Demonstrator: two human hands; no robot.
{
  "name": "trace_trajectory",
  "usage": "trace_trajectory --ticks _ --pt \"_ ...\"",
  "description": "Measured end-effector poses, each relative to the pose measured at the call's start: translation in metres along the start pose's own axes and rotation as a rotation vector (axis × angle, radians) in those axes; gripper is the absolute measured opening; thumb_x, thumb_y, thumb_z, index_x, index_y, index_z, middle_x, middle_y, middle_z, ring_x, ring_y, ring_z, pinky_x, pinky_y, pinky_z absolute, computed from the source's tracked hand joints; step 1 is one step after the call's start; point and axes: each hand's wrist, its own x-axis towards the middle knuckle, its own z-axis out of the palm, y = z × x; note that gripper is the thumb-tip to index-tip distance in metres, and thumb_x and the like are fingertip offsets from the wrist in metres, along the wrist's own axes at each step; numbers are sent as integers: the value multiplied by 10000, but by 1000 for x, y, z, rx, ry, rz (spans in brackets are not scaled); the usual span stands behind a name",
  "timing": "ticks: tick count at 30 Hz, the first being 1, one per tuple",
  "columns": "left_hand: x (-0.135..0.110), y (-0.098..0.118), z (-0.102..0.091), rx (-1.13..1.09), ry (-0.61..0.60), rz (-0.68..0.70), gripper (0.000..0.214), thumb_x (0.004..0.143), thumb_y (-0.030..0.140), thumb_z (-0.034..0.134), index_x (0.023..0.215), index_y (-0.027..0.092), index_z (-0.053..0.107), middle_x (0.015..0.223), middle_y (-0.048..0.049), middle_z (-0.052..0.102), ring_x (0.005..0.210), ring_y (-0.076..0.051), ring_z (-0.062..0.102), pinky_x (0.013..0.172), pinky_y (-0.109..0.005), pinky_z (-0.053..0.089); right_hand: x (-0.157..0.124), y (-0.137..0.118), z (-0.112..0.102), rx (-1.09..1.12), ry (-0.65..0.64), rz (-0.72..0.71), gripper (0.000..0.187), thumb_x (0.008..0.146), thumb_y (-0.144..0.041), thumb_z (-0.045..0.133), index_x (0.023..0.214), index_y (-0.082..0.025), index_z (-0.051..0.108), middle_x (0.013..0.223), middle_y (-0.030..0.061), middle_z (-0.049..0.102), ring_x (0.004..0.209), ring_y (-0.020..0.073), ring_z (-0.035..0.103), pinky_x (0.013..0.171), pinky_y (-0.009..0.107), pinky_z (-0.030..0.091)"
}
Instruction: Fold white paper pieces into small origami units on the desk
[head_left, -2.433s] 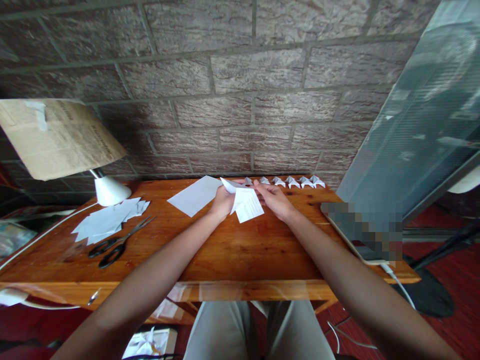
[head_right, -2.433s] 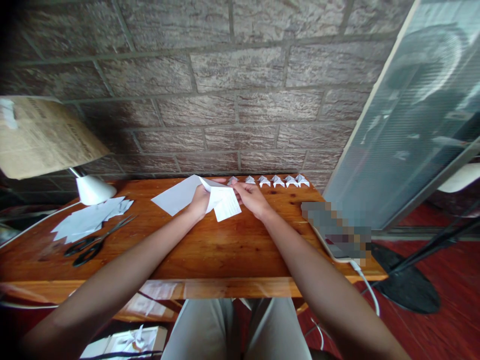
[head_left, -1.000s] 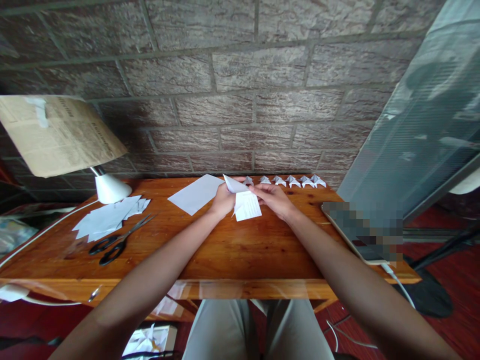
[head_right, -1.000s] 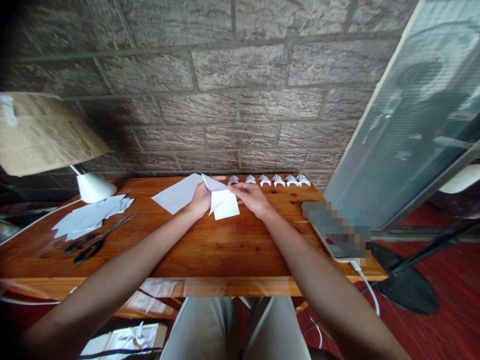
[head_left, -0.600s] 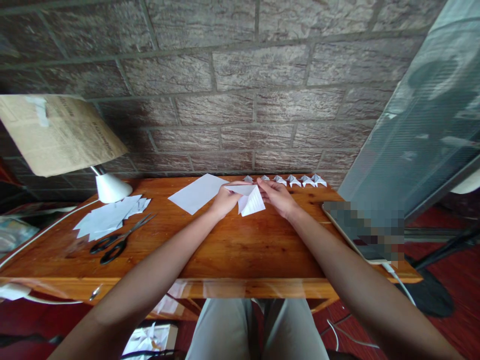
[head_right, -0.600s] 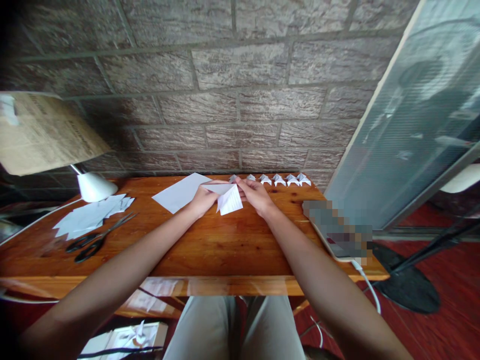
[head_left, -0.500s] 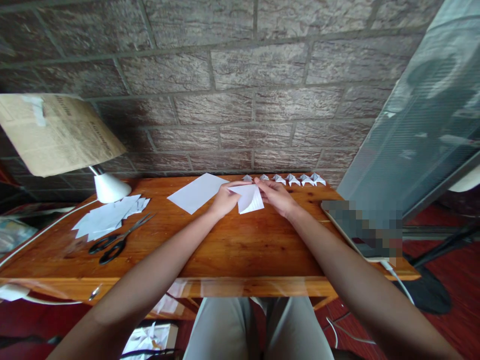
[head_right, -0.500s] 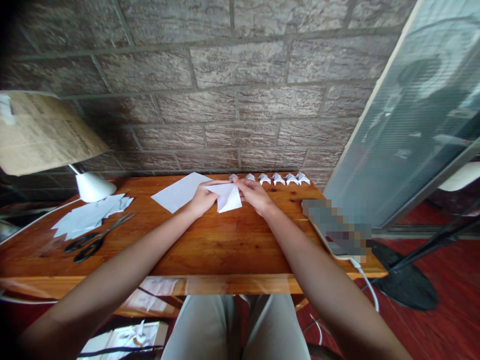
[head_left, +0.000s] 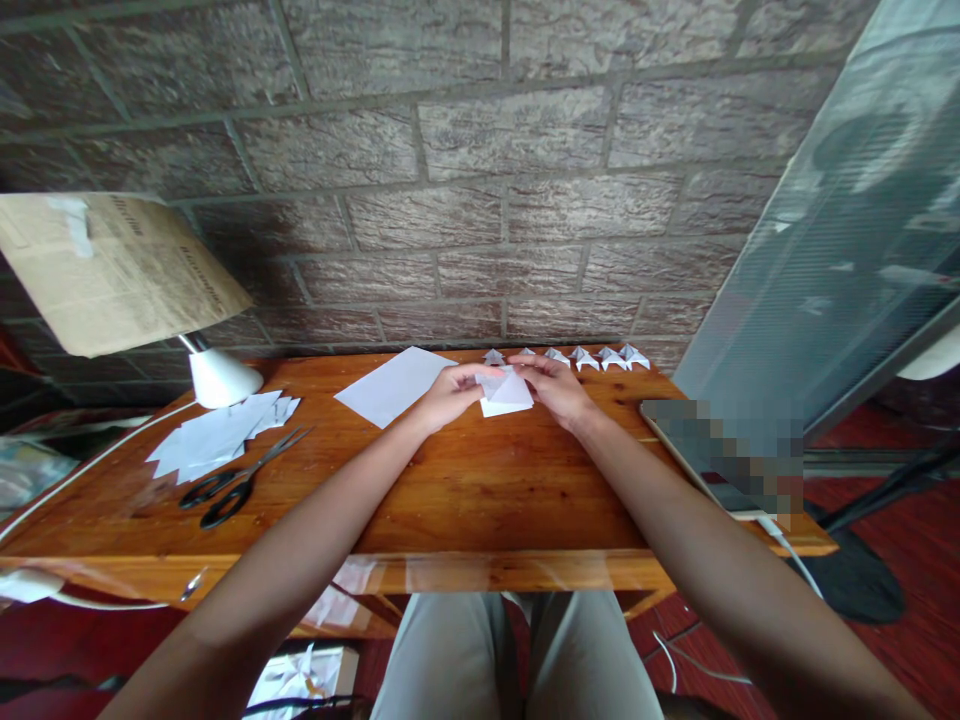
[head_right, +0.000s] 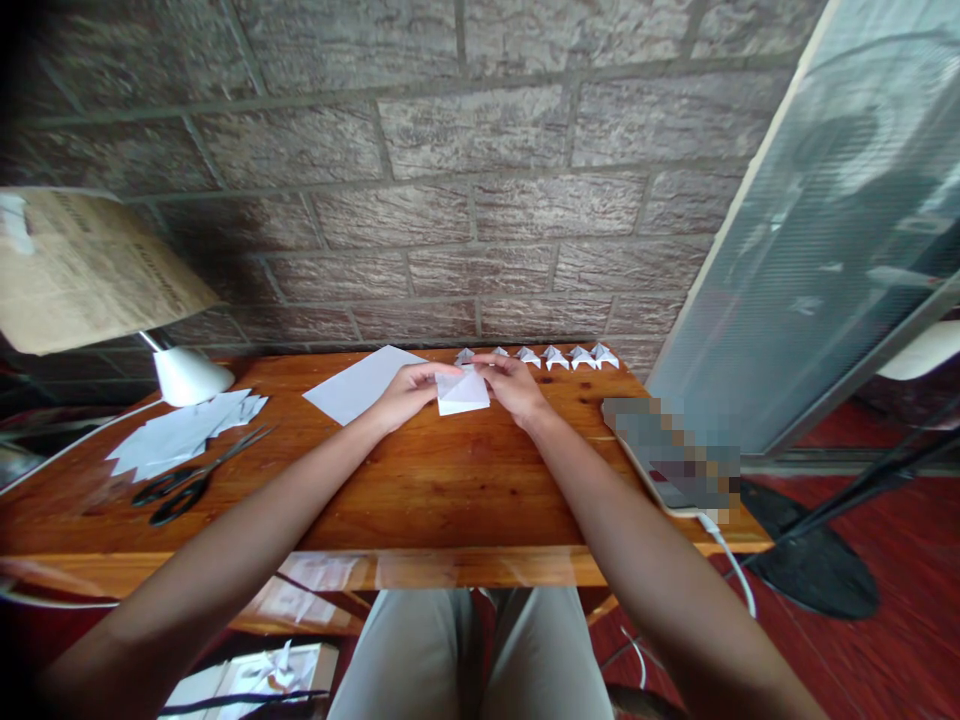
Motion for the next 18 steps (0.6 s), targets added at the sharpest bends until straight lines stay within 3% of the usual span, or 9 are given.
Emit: trace_trajectory --ticks 4,7,13,18 --pt "-3 4 -6 -80 -126 -87 425 639 251 771 1054 169 725 1056 -86 729 995 -243 656 942 -384 456 5 6 -3 -62 22 -100 290 700 -331 722 945 -177 700 713 0 678 582 105 545 562 238 432" --pt "-3 5 -9 -156 -187 -174 436 662 275 739 1082 162 715 1044 -98 724 954 -235 658 866 -369 490 8 8 -5 -115 64 -135 328 699 -372 724 958 -172 693 696 0 666 576 108 530 553 240 425" --pt "1 -1 -3 -33 106 -158 338 622 339 791 897 147 750 876 -70 733 763 -187 642 717 -321 504 3 4 1 -61 55 -50 214 777 -305 656 959 -196 681 751 5 681 645 116 596 601 233 491" --pt "2 -3 -2 -122 213 -157 403 585 338 813 933 151 731 896 -64 726 776 -182 636 727 -321 507 -5 -4 5 -64 -25 18 256 816 -190 558 1045 -229 666 827 13 711 668 116 637 590 227 523"
